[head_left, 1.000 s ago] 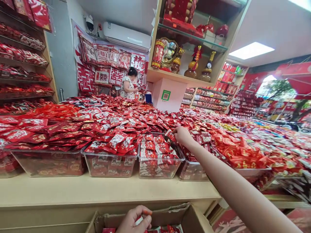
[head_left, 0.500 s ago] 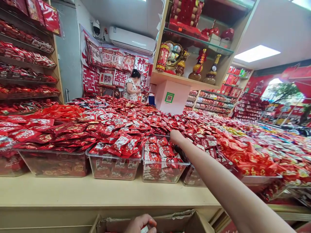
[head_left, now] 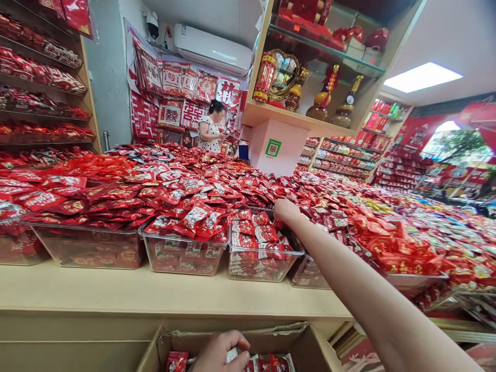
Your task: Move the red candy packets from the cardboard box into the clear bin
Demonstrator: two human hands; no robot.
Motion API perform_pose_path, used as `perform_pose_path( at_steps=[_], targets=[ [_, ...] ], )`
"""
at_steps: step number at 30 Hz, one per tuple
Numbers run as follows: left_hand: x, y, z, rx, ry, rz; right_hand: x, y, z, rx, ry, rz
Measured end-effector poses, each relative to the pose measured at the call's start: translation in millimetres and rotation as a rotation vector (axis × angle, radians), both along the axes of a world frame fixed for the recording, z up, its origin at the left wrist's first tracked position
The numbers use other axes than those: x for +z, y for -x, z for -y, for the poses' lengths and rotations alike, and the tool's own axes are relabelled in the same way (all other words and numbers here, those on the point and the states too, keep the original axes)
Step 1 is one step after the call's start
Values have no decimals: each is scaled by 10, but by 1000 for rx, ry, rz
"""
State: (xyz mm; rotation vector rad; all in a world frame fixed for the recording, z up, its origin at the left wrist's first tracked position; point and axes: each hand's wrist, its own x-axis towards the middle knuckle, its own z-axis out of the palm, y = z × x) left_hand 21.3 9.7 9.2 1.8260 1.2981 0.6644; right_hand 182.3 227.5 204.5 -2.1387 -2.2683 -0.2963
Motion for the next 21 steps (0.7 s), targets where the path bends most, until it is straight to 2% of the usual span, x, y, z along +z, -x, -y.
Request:
perform_pose_path(
  at_steps=[5,9,18,21],
  targets=[
    [48,-11,17,-11,-12,-9,-43,-9,87,82,58,87],
    [12,-12,1,-17,-6,-25,-58,-66,119,153,29,121],
    [-25,-14,-17,-13,0,-59,-32,-151,76,92,-51,102],
    [-24,-8,-12,0,25,-83,-76,-122,100,137,-39,122]
  ],
)
